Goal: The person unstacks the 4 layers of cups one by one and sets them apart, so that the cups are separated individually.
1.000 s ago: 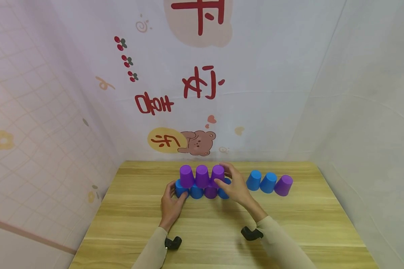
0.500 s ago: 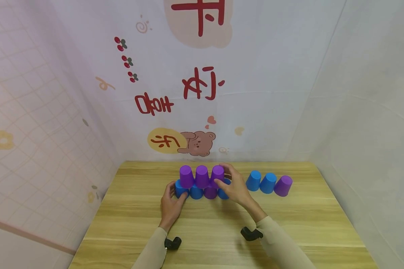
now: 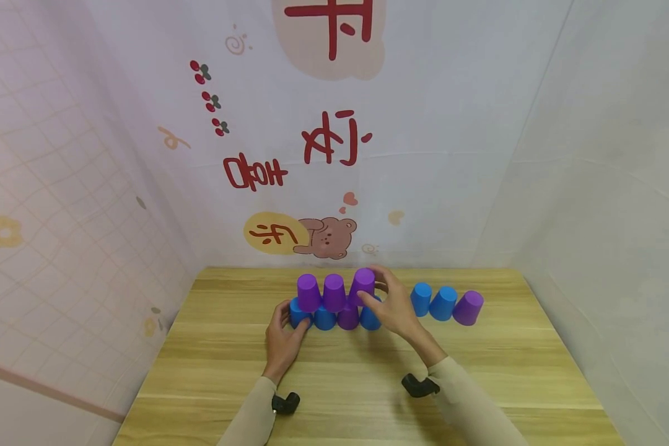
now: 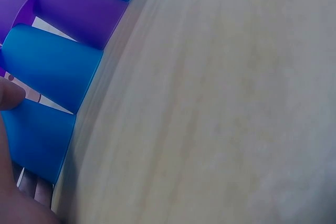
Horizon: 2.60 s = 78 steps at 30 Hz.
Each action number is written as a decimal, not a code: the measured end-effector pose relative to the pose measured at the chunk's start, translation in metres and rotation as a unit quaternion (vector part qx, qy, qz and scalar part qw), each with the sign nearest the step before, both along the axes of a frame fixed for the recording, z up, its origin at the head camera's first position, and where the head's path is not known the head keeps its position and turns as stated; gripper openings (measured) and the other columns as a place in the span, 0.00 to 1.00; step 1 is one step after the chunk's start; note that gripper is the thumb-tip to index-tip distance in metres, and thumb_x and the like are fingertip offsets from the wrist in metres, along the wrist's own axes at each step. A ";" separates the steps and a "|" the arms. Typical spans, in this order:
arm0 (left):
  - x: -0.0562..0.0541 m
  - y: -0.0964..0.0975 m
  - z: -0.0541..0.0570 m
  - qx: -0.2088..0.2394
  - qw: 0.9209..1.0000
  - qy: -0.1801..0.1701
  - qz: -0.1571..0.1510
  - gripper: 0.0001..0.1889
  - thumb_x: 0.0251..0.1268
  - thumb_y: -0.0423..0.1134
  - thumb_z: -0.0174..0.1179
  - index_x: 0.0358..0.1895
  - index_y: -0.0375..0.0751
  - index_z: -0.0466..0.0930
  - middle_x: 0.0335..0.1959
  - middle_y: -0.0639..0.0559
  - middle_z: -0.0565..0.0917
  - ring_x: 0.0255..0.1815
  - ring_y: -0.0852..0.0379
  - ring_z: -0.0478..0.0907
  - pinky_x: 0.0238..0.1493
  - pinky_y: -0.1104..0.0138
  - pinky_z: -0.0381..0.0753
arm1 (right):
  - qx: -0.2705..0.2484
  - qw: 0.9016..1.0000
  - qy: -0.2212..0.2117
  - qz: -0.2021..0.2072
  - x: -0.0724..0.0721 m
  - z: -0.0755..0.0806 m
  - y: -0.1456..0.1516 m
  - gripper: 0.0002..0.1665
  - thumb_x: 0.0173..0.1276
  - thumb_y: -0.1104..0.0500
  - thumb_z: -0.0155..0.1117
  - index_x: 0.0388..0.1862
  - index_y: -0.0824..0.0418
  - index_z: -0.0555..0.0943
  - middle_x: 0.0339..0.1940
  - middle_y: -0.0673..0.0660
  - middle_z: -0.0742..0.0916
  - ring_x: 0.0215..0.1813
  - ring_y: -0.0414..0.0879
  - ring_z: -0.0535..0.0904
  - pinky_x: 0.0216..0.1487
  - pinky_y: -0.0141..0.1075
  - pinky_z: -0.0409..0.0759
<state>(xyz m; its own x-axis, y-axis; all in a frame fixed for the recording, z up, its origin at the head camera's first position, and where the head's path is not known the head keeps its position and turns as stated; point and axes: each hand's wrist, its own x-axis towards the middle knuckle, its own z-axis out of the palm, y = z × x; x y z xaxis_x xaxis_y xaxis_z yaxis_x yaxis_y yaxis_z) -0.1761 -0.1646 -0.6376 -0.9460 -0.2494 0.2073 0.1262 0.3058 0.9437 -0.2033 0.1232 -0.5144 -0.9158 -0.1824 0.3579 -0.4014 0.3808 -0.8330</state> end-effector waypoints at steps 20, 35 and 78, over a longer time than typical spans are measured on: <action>0.000 0.000 0.000 -0.002 1.000 0.004 0.002 0.31 0.72 0.36 0.77 0.76 0.46 0.79 0.72 0.43 0.87 0.76 0.41 0.84 0.82 0.41 0.82 | -0.008 1.000 0.012 -0.005 0.003 0.007 0.010 0.36 0.74 0.62 0.81 0.77 0.60 0.77 0.68 0.61 0.90 0.69 0.61 0.90 0.72 0.57 0.91; 0.000 -0.001 -0.002 0.000 1.000 0.005 0.000 0.31 0.71 0.36 0.77 0.76 0.47 0.79 0.72 0.43 0.87 0.76 0.41 0.84 0.82 0.41 0.82 | 0.004 0.999 0.037 -0.026 0.013 0.009 0.038 0.37 0.73 0.65 0.81 0.77 0.62 0.77 0.69 0.64 0.89 0.68 0.64 0.90 0.71 0.58 0.91; 0.000 -0.001 -0.001 -0.010 1.000 0.004 0.003 0.31 0.71 0.36 0.77 0.75 0.45 0.79 0.71 0.42 0.87 0.76 0.40 0.84 0.82 0.42 0.83 | 0.022 0.989 0.039 -0.140 0.036 0.023 0.146 0.38 0.74 0.66 0.79 0.79 0.65 0.75 0.68 0.70 0.88 0.59 0.17 0.80 0.63 0.10 0.79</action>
<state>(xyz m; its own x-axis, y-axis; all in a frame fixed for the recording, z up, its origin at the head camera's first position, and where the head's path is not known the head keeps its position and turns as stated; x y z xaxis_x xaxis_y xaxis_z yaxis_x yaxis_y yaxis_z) -0.1765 -0.1658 -0.6383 -0.9427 -0.2516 0.2192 0.1310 0.3248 0.9366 -0.1675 0.2690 -0.4916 -0.9028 0.0578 0.4261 -0.3368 0.5208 -0.7844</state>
